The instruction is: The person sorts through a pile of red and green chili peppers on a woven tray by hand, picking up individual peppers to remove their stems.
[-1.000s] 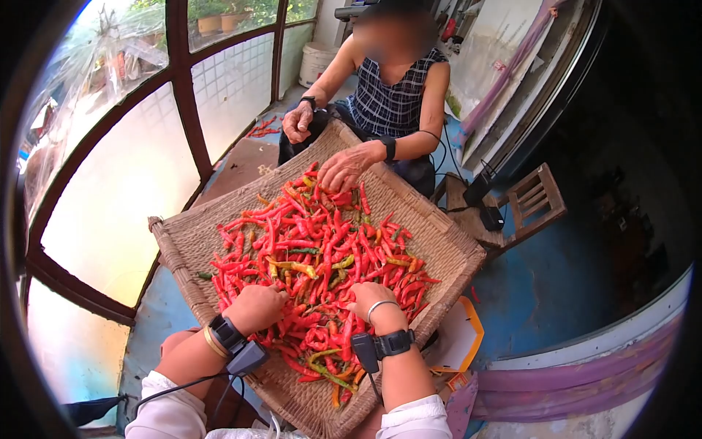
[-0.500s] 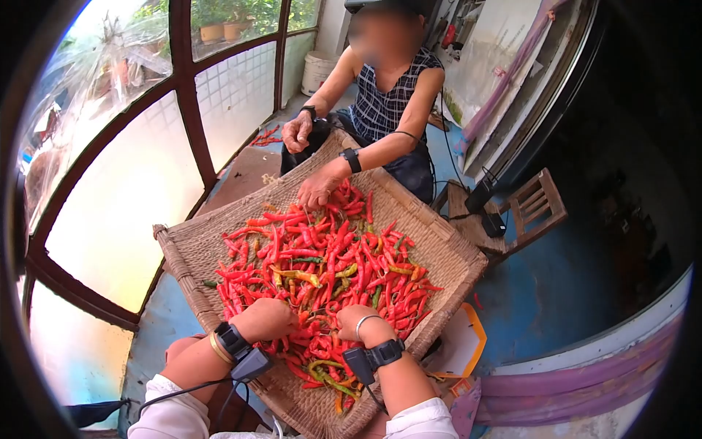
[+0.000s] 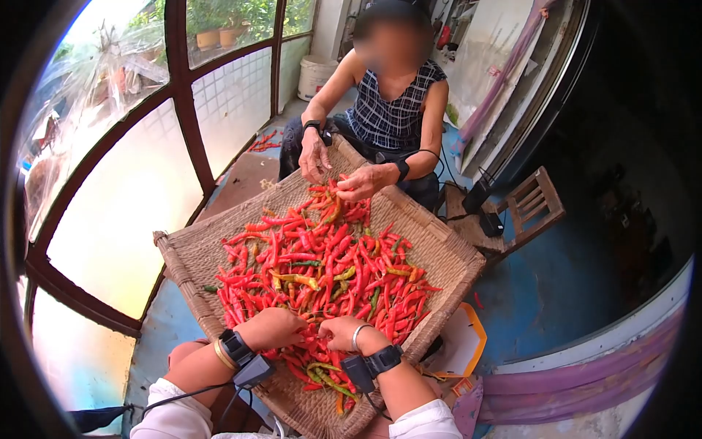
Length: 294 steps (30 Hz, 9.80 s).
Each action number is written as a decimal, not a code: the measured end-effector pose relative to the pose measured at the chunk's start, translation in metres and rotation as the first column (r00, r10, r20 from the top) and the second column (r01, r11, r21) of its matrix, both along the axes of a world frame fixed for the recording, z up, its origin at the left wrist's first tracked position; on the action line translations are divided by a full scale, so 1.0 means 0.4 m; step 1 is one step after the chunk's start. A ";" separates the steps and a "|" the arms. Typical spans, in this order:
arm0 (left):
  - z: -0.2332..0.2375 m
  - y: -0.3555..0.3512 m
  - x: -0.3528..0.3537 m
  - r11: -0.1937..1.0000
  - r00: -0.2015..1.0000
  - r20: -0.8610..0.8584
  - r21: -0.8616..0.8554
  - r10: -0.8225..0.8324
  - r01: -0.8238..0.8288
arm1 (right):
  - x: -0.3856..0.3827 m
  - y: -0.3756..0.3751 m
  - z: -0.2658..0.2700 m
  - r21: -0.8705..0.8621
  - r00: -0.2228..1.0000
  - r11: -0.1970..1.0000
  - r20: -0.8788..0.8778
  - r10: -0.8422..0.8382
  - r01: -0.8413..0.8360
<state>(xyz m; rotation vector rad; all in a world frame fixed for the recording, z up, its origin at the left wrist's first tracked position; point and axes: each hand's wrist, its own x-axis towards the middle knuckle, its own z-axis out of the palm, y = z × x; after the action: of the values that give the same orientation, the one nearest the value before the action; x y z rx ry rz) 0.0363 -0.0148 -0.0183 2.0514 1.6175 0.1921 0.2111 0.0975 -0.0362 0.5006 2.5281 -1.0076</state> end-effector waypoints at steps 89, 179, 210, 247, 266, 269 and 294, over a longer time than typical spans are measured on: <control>0.018 0.002 0.017 0.838 0.275 0.856 -0.279 0.438 -0.468 | 0.030 0.139 0.063 -0.441 0.275 0.583 -0.584 -0.764 0.683; 0.011 0.012 0.044 0.852 -0.020 0.906 -0.405 0.423 -0.331 | -0.018 -0.044 0.095 -0.392 0.907 0.887 -0.232 -0.352 0.244; 0.010 -0.013 0.047 0.991 0.991 -0.089 -0.099 -0.102 0.093 | -0.052 -0.043 -0.030 0.158 0.970 0.984 0.239 0.041 -0.081; -0.014 -0.027 0.014 0.944 0.950 -0.136 0.221 0.280 -0.247 | 0.018 0.081 0.065 0.186 0.957 0.946 -0.166 -0.237 0.266; 0.012 -0.021 0.009 0.997 0.952 -0.294 0.025 0.082 -0.078 | -0.045 -0.013 -0.018 0.216 0.979 0.974 0.204 0.023 -0.068; 0.010 -0.019 0.009 0.996 0.950 -0.301 0.014 0.085 -0.085 | -0.045 -0.016 -0.009 0.212 0.981 0.975 0.191 0.025 -0.066; 0.033 -0.019 -0.032 0.920 0.912 -0.161 0.172 0.378 -0.351 | -0.012 0.089 0.135 -0.437 0.570 0.622 -0.261 -0.779 0.650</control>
<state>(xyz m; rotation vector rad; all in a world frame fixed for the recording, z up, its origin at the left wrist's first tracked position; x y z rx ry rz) 0.0234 -0.0223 -0.0049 1.8937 2.1608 0.2518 0.2064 0.1331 0.0179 1.4545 2.4411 -1.9557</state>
